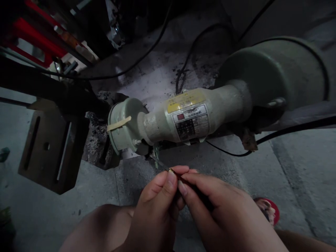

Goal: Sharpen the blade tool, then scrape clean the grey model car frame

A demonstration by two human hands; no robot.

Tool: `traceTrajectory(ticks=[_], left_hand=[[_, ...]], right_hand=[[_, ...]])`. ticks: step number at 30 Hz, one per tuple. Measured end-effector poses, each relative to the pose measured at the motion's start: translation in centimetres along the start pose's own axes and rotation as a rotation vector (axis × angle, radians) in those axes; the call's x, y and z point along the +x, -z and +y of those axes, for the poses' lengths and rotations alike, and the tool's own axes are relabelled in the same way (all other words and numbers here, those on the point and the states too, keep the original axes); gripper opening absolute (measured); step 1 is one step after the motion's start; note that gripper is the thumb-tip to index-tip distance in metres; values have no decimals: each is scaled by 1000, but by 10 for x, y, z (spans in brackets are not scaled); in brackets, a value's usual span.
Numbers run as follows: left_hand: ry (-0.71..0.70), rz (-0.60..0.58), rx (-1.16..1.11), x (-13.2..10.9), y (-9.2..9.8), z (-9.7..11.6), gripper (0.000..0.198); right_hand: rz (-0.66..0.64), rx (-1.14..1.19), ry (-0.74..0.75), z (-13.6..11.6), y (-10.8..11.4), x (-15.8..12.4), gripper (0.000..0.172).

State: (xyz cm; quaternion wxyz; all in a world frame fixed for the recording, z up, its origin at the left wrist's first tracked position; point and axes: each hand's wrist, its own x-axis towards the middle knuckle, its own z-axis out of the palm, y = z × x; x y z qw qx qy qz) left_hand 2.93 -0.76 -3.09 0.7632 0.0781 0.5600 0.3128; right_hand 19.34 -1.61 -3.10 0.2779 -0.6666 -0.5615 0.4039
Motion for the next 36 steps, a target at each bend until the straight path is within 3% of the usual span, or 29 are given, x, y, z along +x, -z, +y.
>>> traceTrajectory(ticks=[17, 27, 36], left_hand=[[64, 17, -155, 4, -13, 8, 61], [78, 25, -259, 6, -20, 9, 58], [70, 9, -281, 6, -24, 11, 56]], right_hand=[[-84, -116, -1, 17, 2, -6, 35], [-59, -200, 85, 7, 14, 9, 34], [-83, -171, 68, -1, 17, 15, 35]])
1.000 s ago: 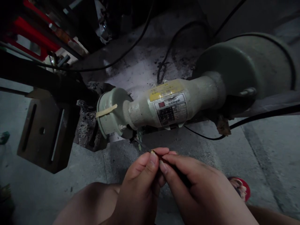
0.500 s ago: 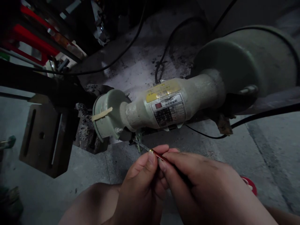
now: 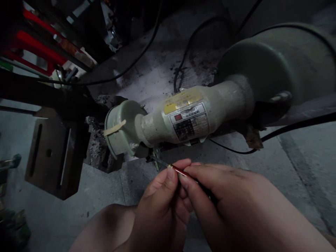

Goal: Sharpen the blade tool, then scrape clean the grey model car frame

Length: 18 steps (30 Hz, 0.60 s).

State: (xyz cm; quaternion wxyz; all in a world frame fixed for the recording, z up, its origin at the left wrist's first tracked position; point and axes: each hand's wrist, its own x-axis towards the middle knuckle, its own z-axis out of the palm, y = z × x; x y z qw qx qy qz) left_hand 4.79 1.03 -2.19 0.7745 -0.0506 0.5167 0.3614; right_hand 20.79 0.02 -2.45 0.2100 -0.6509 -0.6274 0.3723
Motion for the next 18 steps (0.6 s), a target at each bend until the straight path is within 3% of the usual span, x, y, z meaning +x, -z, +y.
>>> traceTrajectory(ticks=[18], left_hand=[[-14, 7, 15, 1, 0, 0, 57]], right_hand=[[15, -13, 25, 1, 5, 1, 34]])
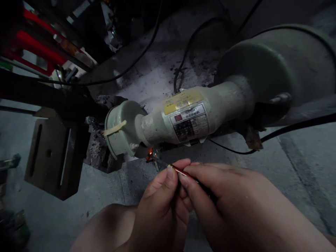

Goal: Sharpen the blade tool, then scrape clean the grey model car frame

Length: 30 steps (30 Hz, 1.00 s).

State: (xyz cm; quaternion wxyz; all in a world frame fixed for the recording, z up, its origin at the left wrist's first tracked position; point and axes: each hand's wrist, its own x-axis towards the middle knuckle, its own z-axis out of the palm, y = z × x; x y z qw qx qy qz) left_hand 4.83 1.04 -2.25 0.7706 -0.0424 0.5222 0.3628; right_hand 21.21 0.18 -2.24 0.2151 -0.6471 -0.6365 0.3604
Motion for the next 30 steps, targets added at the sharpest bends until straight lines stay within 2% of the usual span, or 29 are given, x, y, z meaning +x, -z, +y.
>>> traceTrajectory(ticks=[9, 25, 30], left_hand=[[3, 4, -8, 1, -1, -1, 57], [14, 29, -45, 1, -4, 0, 62], [19, 22, -44, 3, -5, 3, 63]], right_hand=[[0, 60, 23, 2, -4, 6, 33], [16, 36, 61, 5, -1, 7, 32], [11, 25, 129, 8, 0, 8, 31]])
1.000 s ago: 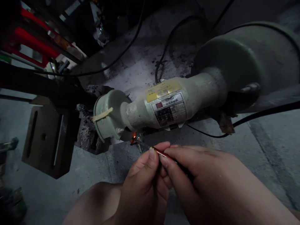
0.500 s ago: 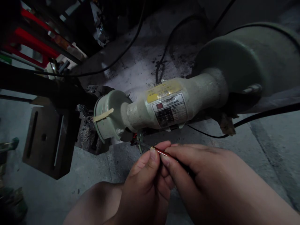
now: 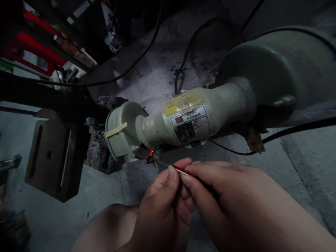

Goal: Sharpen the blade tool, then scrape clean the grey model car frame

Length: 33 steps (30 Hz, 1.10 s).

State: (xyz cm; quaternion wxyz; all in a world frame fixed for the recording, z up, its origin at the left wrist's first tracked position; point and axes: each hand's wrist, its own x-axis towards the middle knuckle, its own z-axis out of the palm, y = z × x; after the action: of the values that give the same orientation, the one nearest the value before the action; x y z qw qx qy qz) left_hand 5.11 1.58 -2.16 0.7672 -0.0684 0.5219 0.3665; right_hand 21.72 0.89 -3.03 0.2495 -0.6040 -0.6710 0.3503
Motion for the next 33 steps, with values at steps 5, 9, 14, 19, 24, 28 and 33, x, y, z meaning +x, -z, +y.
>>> traceTrajectory(ticks=[5, 9, 14, 19, 24, 28, 33], left_hand=[[-5, 18, -14, 0, -4, -2, 62], [-5, 26, -47, 1, -5, -3, 62], [2, 13, -47, 2, -4, -1, 62], [9, 21, -43, 0, -5, 0, 61], [-9, 21, -5, 0, -3, -4, 63], [-54, 22, 78, 0, 5, -12, 66], [-91, 34, 251, -5, 18, -17, 52]], right_hand=[[-33, -32, 31, 4, 2, -1, 37], [-35, -52, 48, 7, 5, -6, 39], [-47, -40, 36, 7, 4, -4, 41], [-31, 2, -29, 2, 4, 2, 38], [-38, -13, -46, 2, 4, -4, 37], [-57, 34, -128, 9, -6, -18, 37], [-71, 71, -217, 9, -26, -26, 35]])
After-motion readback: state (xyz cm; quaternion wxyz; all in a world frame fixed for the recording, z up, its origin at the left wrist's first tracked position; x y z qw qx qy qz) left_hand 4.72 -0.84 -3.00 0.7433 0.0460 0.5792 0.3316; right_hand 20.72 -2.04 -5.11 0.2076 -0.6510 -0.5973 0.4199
